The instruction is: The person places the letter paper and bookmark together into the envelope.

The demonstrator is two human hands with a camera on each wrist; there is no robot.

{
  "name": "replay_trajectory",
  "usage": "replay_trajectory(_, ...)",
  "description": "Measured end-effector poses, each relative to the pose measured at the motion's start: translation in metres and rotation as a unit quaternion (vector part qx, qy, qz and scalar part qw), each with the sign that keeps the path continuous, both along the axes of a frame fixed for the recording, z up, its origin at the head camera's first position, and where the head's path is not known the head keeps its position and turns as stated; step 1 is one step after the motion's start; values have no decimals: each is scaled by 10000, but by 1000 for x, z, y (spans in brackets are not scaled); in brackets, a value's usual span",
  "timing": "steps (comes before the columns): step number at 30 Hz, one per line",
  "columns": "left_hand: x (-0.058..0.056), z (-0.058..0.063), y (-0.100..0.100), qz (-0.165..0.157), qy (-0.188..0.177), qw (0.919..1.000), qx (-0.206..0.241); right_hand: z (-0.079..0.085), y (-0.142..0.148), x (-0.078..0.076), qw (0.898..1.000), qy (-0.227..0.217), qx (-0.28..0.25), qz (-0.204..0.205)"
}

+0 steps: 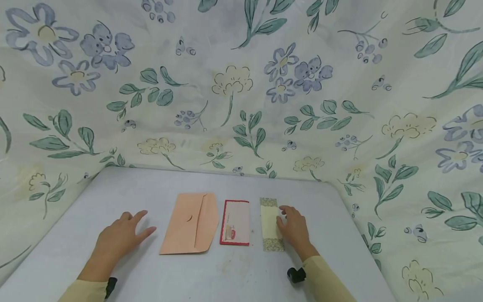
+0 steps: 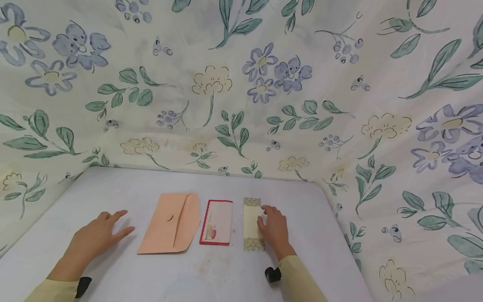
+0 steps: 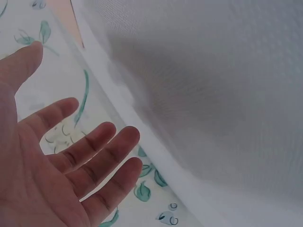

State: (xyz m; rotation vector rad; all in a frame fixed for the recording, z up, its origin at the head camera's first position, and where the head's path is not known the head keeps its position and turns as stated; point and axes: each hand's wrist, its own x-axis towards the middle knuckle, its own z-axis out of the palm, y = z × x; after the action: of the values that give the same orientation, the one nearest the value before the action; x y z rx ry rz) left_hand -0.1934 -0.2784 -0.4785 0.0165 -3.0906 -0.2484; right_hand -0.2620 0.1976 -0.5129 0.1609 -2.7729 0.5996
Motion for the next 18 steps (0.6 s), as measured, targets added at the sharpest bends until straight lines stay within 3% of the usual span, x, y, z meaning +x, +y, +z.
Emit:
replay_trajectory(9,0,0,7,-13,25,9999,115,4,-14,3,9996,113,-127,210)
replay_trajectory(18,-4,-3,15,-27,-89,9999,113,-3,-26,1,9996,-21,-77,287)
